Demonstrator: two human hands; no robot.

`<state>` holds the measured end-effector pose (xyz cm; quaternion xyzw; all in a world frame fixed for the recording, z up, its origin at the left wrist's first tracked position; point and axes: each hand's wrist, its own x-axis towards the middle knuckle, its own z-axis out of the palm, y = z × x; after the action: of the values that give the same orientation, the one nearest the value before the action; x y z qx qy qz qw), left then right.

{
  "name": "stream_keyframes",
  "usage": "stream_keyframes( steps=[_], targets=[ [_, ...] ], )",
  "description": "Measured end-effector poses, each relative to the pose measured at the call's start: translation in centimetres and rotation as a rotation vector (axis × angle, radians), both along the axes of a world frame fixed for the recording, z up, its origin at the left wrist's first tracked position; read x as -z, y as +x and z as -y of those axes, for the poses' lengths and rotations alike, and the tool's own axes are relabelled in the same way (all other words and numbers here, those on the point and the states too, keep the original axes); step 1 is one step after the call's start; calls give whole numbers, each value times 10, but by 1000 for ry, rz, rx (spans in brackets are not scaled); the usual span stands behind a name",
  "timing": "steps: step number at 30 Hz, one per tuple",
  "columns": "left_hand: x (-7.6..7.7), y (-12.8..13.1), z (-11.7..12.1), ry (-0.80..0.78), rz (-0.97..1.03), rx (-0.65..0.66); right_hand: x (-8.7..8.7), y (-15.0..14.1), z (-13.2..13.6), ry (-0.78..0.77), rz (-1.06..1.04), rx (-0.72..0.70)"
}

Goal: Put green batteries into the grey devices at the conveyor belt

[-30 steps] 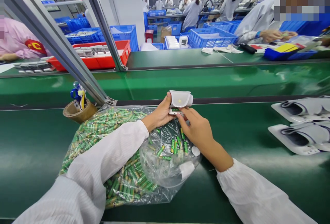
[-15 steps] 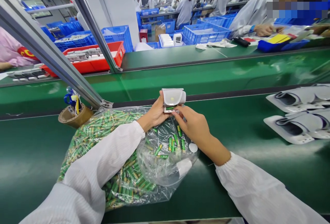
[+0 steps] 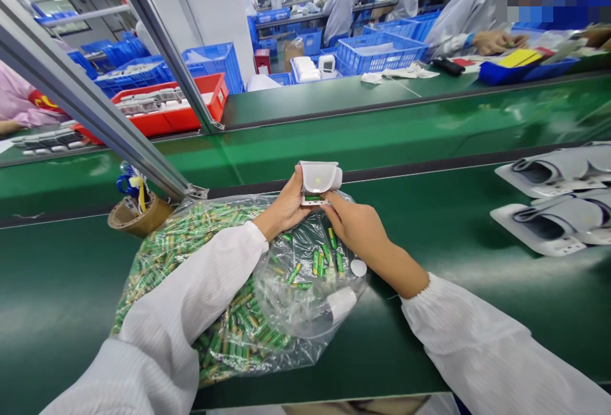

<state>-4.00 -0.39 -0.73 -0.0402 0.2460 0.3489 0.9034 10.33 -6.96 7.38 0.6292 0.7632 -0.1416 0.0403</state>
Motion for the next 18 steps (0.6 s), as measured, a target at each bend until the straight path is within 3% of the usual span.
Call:
stream_keyframes(
  steps=[2,6,8,11,18],
  targets=[
    [0,-1,-1,10,-7,13,-3,-1,-2,-52,-156,98],
    [-1,-5,-3,-9,-71,33,0,-6,-7,-157,-736,491],
    [-1,-7,-5,-42,-118,15,6,-5,-8,-188,-937,582],
    [0,-8,-8,-55,-145,-37,12,2,-6,-246,-953,438],
    [-1,-6,-10,-126,-180,-126,-8,26,-6,-312,-504,-67]
  ],
)
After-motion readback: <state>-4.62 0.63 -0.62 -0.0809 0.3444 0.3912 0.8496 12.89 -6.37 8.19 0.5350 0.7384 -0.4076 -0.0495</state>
